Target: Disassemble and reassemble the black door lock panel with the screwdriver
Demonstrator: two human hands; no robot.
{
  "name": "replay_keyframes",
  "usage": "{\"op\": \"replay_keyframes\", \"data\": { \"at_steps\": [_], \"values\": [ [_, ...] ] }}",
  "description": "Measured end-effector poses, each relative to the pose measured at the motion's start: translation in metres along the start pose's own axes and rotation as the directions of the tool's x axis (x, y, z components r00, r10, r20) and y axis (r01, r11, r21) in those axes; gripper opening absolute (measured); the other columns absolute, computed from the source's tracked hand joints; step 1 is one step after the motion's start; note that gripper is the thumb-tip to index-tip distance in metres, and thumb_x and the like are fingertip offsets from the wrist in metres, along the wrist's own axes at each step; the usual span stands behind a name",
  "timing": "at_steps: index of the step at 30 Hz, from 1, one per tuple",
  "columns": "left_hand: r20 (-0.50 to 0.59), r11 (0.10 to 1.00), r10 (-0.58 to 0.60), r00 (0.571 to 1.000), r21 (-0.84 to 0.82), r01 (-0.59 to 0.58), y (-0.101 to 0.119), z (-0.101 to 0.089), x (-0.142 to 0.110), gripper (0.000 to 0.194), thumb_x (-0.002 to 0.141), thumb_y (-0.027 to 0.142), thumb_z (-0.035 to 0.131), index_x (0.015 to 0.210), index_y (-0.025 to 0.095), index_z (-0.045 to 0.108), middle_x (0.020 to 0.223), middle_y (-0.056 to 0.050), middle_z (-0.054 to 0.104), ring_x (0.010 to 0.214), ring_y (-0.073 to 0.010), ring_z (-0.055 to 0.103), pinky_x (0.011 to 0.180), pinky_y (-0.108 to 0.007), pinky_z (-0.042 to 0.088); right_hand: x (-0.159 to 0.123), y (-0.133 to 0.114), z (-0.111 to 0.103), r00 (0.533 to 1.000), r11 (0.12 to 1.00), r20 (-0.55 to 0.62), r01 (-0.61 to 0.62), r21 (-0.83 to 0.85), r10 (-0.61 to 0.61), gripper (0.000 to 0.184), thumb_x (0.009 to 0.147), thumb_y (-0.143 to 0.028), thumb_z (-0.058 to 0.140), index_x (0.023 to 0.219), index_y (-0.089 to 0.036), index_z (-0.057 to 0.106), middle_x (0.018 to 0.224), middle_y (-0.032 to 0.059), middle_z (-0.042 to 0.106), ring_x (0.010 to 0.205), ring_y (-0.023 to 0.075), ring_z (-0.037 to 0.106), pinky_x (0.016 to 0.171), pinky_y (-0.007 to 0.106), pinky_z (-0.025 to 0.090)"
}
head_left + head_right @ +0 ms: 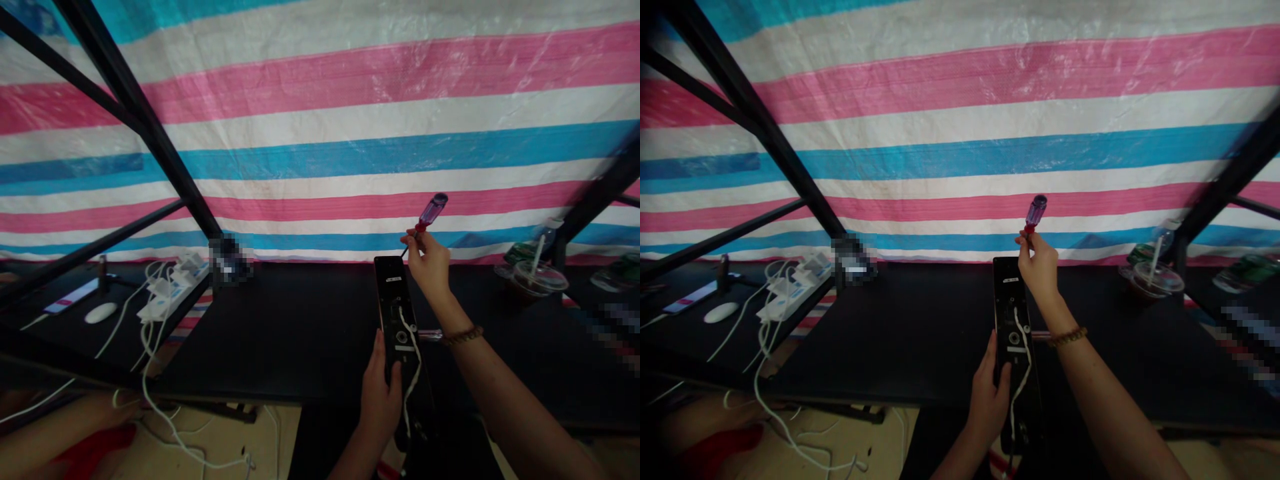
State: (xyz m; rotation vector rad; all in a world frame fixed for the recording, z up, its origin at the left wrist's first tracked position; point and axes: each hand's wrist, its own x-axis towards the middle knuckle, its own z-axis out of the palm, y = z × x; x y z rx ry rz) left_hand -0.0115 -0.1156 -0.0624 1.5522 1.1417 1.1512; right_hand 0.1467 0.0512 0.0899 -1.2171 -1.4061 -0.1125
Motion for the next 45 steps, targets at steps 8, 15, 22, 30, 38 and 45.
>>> {"op": "replay_keyframes", "data": {
  "at_steps": [8,15,22,30,38,45],
  "values": [
    [0.004,1.000,0.014,1.000,0.016,-0.014,-0.003,0.000,0.000,0.058,0.102,0.034,0.042,0.158,0.021,0.031,0.164,-0.008,0.034,0.152,-0.0235,0.031,0.125,-0.043,0.027,0.004,-0.001,-0.003,0.996,0.990,0.004,0.089,-0.110,-0.089,0.017,0.093,-0.031,0.055,0.091,-0.020,0.068,0.091,0.0124,0.076,0.079,0.0273,0.072,0.073,0.041,0.056],
    [-0.010,0.999,0.003,1.000,0.035,-0.003,-0.003,0.001,0.001,0.058,0.102,0.034,0.043,0.158,0.020,0.033,0.163,-0.008,0.035,0.151,-0.0232,0.032,0.125,-0.042,0.028,0.002,0.002,-0.002,0.995,0.999,0.101,0.027,-0.034,-0.023,0.017,0.092,-0.025,0.049,0.100,-0.020,0.064,0.090,0.0117,0.077,0.080,0.0279,0.075,0.072,0.040,0.056],
    [-0.009,0.999,0.014,1.000,0.033,-0.014,-0.006,-0.001,0.002,0.056,0.102,0.034,0.042,0.157,0.021,0.035,0.163,-0.007,0.036,0.151,-0.0225,0.032,0.125,-0.041,0.027,0.001,0.005,-0.004,0.998,0.999,0.064,0.001,0.032,-0.003,0.015,0.095,-0.031,0.049,0.100,-0.022,0.060,0.088,0.0093,0.076,0.080,0.0254,0.074,0.074,0.039,0.057],
    [-0.008,0.999,-0.046,0.999,-0.009,0.046,-0.005,0.000,0.007,0.058,0.101,0.038,0.045,0.155,0.020,0.037,0.159,-0.010,0.043,0.148,-0.0247,0.040,0.122,-0.043,0.032,0.002,0.017,-0.016,0.998,0.987,0.016,-0.070,0.143,0.069,0.022,0.099,-0.039,0.046,0.106,-0.022,0.058,0.089,0.0079,0.074,0.075,0.0213,0.071,0.074,0.037,0.058],
    [-0.029,0.999,-0.051,0.998,-0.003,0.051,-0.003,0.000,0.007,0.057,0.102,0.039,0.045,0.154,0.019,0.037,0.157,-0.012,0.046,0.146,-0.0255,0.042,0.122,-0.043,0.033,-0.003,0.015,-0.013,0.998,0.982,0.035,-0.055,0.180,0.049,0.019,0.100,-0.036,0.046,0.106,-0.022,0.058,0.090,0.0069,0.072,0.077,0.0211,0.070,0.075,0.038,0.057],
    [-0.045,0.999,-0.039,0.998,0.011,0.040,-0.008,0.001,0.007,0.056,0.101,0.040,0.046,0.152,0.019,0.039,0.156,-0.014,0.047,0.145,-0.0270,0.044,0.121,-0.047,0.034,-0.005,0.010,-0.016,0.994,0.953,-0.007,-0.100,0.286,0.107,0.022,0.098,-0.042,0.051,0.103,-0.022,0.061,0.088,0.0051,0.072,0.074,0.0194,0.068,0.075,0.036,0.056]
  ]
}}
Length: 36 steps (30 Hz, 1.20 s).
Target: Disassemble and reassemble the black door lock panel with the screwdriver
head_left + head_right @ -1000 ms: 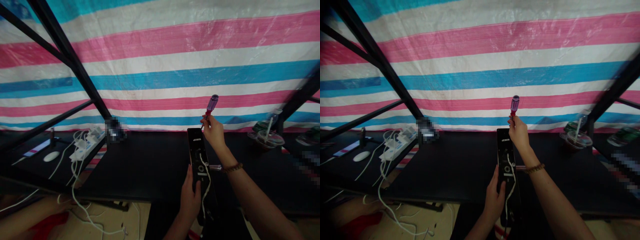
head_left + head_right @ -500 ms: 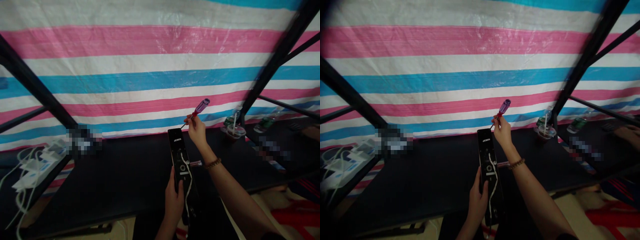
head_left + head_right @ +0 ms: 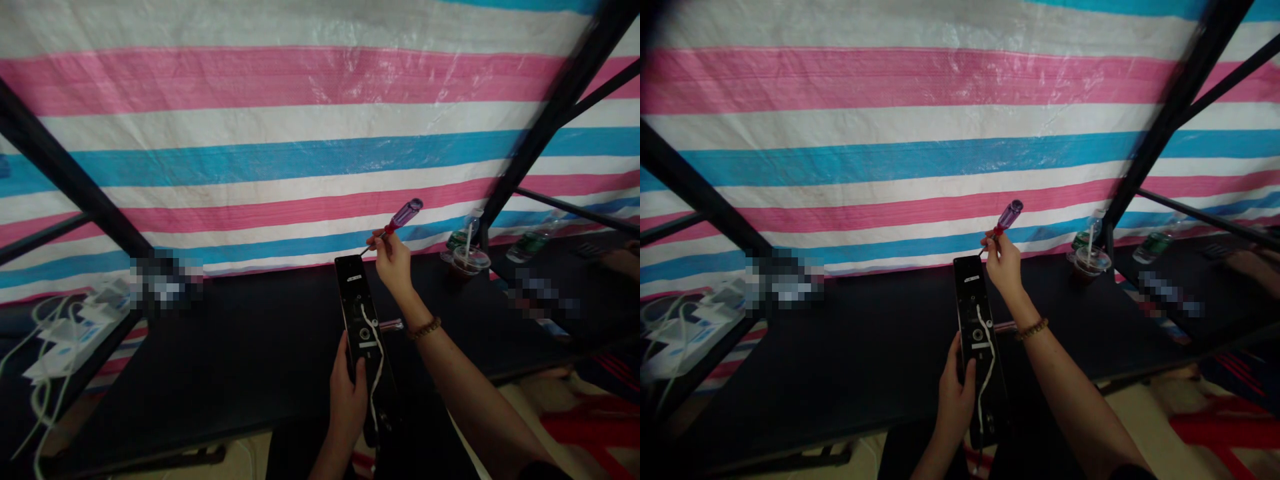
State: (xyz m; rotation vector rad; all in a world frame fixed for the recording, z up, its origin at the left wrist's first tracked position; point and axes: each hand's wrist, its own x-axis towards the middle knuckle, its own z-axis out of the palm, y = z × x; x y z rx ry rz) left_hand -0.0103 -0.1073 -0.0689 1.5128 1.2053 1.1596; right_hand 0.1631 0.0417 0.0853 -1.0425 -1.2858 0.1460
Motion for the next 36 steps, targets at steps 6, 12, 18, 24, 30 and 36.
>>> {"op": "replay_keyframes", "data": {
  "at_steps": [6,12,18,24,30,36],
  "values": [
    [-0.102,0.999,0.025,0.994,-0.036,-0.029,0.009,-0.005,0.004,0.047,0.098,0.043,0.053,0.139,0.020,0.055,0.144,-0.015,0.058,0.134,-0.0289,0.055,0.113,-0.049,0.043,-0.020,-0.039,-0.007,0.970,0.886,-0.135,-0.122,0.447,0.201,0.015,0.092,-0.037,0.066,0.097,-0.023,0.064,0.084,0.0004,0.070,0.078,0.0169,0.068,0.078,0.035,0.056],
    [-0.254,0.968,0.032,0.967,-0.234,-0.094,0.084,-0.039,0.025,0.039,0.095,0.044,0.060,0.124,0.020,0.068,0.123,-0.014,0.072,0.098,-0.0204,0.072,0.089,-0.037,0.059,-0.059,-0.082,-0.024,0.868,0.663,-0.116,-0.275,0.697,0.482,0.015,0.082,-0.029,0.077,0.094,-0.022,0.070,0.083,-0.0013,0.069,0.080,0.0141,0.068,0.088,0.035,0.055],
    [-0.168,0.914,-0.029,0.985,-0.403,-0.042,0.134,-0.051,0.033,0.032,0.082,0.042,0.077,0.102,0.017,0.079,0.084,-0.008,0.079,0.068,-0.0163,0.073,0.065,-0.026,0.061,-0.097,-0.100,-0.030,0.753,0.532,-0.065,-0.398,0.748,0.654,0.019,0.077,-0.027,0.082,0.092,-0.021,0.073,0.083,-0.0004,0.072,0.079,0.0125,0.070,0.080,0.027,0.058],
    [-0.193,0.968,-0.044,0.980,-0.252,-0.006,0.085,-0.057,0.038,0.024,0.085,0.037,0.072,0.093,0.016,0.079,0.081,-0.008,0.079,0.067,-0.0183,0.073,0.063,-0.029,0.062,-0.118,-0.076,-0.045,0.757,0.653,-0.145,-0.430,0.623,0.637,0.024,0.078,-0.034,0.081,0.095,-0.020,0.070,0.082,0.0002,0.073,0.077,0.0150,0.072,0.079,0.031,0.058],
    [-0.054,0.901,0.172,0.984,0.412,-0.135,0.007,-0.102,0.067,0.018,0.091,0.022,0.060,0.091,0.020,0.078,0.092,-0.007,0.079,0.087,-0.0234,0.074,0.084,-0.040,0.059,-0.117,0.004,-0.105,0.843,0.806,-0.167,-0.537,-0.248,0.511,0.035,0.084,-0.053,0.063,0.079,-0.018,0.068,0.064,0.0048,0.068,0.060,0.0205,0.064,0.059,0.030,0.048],
    [0.020,0.844,0.185,0.982,0.508,-0.170,-0.021,-0.108,0.082,0.019,0.089,0.017,0.060,0.094,0.020,0.078,0.095,-0.008,0.075,0.092,-0.0243,0.070,0.087,-0.041,0.057,-0.130,0.082,-0.132,0.826,0.544,0.074,-0.297,-0.785,0.559,0.024,0.087,-0.037,0.053,0.084,-0.020,0.070,0.071,0.0092,0.072,0.060,0.0234,0.065,0.056,0.031,0.040]
  ]
}}
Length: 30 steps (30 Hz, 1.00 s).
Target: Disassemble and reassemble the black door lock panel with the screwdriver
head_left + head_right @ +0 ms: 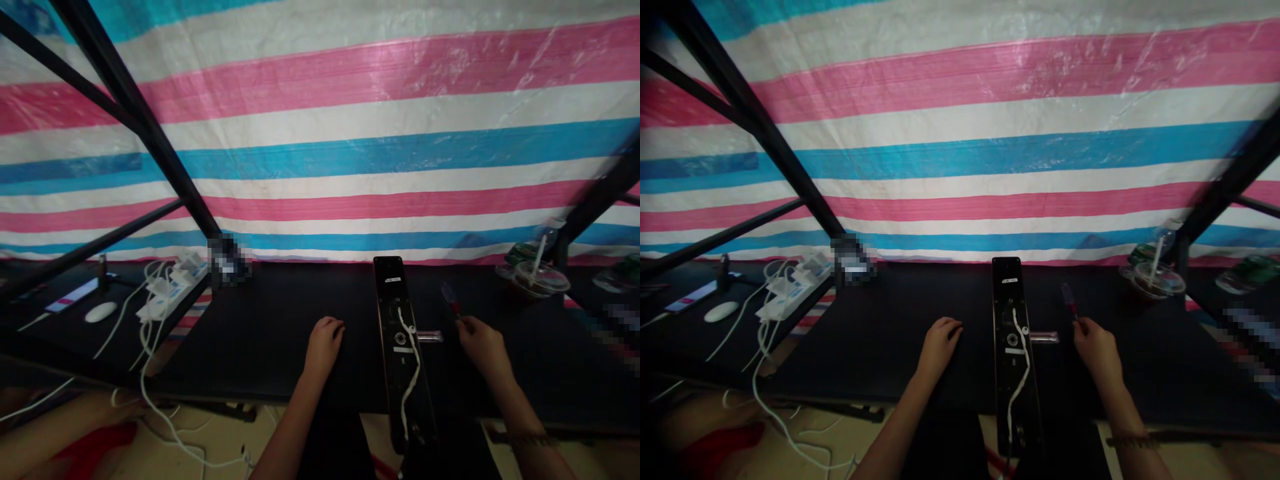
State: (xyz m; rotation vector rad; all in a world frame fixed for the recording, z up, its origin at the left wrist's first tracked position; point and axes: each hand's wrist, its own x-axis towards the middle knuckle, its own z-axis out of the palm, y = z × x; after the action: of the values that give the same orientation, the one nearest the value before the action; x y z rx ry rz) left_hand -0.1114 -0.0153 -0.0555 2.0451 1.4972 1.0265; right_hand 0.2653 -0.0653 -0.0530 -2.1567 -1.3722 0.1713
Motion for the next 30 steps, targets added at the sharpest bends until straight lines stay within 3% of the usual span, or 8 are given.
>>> {"op": "replay_keyframes", "data": {
  "at_steps": [4,8,12,15,18,20,25,30],
  "values": [
    [0.021,0.998,0.023,1.000,0.051,-0.024,0.000,0.005,-0.001,0.022,0.092,0.016,0.055,0.097,0.018,0.077,0.097,-0.008,0.073,0.092,-0.0234,0.068,0.088,-0.040,0.056,0.005,0.011,0.019,0.994,0.986,0.109,0.027,-0.166,-0.009,0.027,0.094,-0.035,0.048,0.098,-0.020,0.070,0.081,0.0098,0.073,0.066,0.0229,0.067,0.057,0.030,0.041],
    [0.023,0.995,0.046,0.999,0.089,-0.048,0.008,0.008,-0.006,0.023,0.097,0.024,0.054,0.103,0.018,0.076,0.100,-0.009,0.072,0.095,-0.0236,0.065,0.091,-0.042,0.055,0.007,0.000,0.023,0.985,0.979,0.006,0.172,-0.111,-0.172,0.030,0.091,-0.032,0.051,0.104,-0.014,0.071,0.095,0.0152,0.070,0.080,0.0263,0.066,0.075,0.038,0.050],
    [0.052,0.991,0.074,0.996,0.109,-0.079,0.015,0.014,-0.009,0.017,0.093,0.019,0.060,0.097,0.019,0.077,0.098,-0.008,0.072,0.094,-0.0238,0.064,0.088,-0.040,0.055,-0.006,-0.048,0.021,0.921,0.914,-0.233,0.358,0.191,-0.312,0.035,0.092,-0.041,0.056,0.111,-0.017,0.071,0.109,0.0147,0.067,0.100,0.0306,0.063,0.095,0.051,0.050],
    [0.057,0.990,0.081,0.995,0.115,-0.087,0.015,0.017,-0.009,0.020,0.093,0.013,0.057,0.091,0.019,0.076,0.097,-0.007,0.072,0.092,-0.0224,0.064,0.087,-0.038,0.055,-0.025,-0.095,0.024,0.878,0.796,-0.165,0.478,0.372,-0.450,0.041,0.096,-0.043,0.053,0.130,-0.022,0.064,0.133,0.0136,0.061,0.124,0.0302,0.057,0.108,0.054,0.044],
    [0.045,0.989,0.074,0.996,0.124,-0.079,0.014,0.016,-0.009,0.020,0.093,0.011,0.057,0.090,0.019,0.075,0.095,-0.007,0.071,0.092,-0.0219,0.065,0.086,-0.037,0.055,-0.036,-0.124,0.032,0.841,0.742,-0.087,0.515,0.429,-0.533,0.052,0.095,-0.043,0.058,0.143,-0.025,0.053,0.154,0.0119,0.047,0.148,0.0329,0.035,0.116,0.061,0.032],
    [0.032,0.989,0.067,0.997,0.131,-0.070,0.014,0.015,-0.008,0.021,0.093,0.010,0.056,0.090,0.018,0.075,0.094,-0.007,0.070,0.092,-0.0219,0.065,0.085,-0.037,0.056,-0.034,-0.130,0.036,0.843,0.737,-0.105,0.515,0.437,-0.527,0.045,0.096,-0.042,0.058,0.138,-0.025,0.058,0.153,0.0113,0.049,0.150,0.0338,0.030,0.117,0.065,0.029],
    [-0.029,0.991,0.046,0.999,0.125,-0.042,0.021,0.010,-0.009,0.021,0.093,0.012,0.056,0.090,0.019,0.075,0.093,-0.007,0.069,0.091,-0.0226,0.064,0.086,-0.039,0.056,-0.013,-0.131,0.039,0.843,0.693,-0.167,0.519,0.501,-0.510,0.028,0.095,-0.042,0.058,0.111,-0.023,0.072,0.143,0.0116,0.060,0.148,0.0331,0.037,0.117,0.064,0.031],
    [-0.126,1.000,-0.011,0.992,-0.010,0.009,0.056,0.018,-0.031,0.027,0.098,0.021,0.050,0.115,0.018,0.072,0.118,-0.012,0.068,0.112,-0.0247,0.063,0.102,-0.045,0.052,-0.007,-0.136,0.038,0.824,0.625,-0.175,0.530,0.573,-0.539,0.022,0.095,-0.037,0.058,0.095,-0.022,0.074,0.141,0.0118,0.063,0.148,0.0327,0.036,0.116,0.062,0.032]
  ]
}}
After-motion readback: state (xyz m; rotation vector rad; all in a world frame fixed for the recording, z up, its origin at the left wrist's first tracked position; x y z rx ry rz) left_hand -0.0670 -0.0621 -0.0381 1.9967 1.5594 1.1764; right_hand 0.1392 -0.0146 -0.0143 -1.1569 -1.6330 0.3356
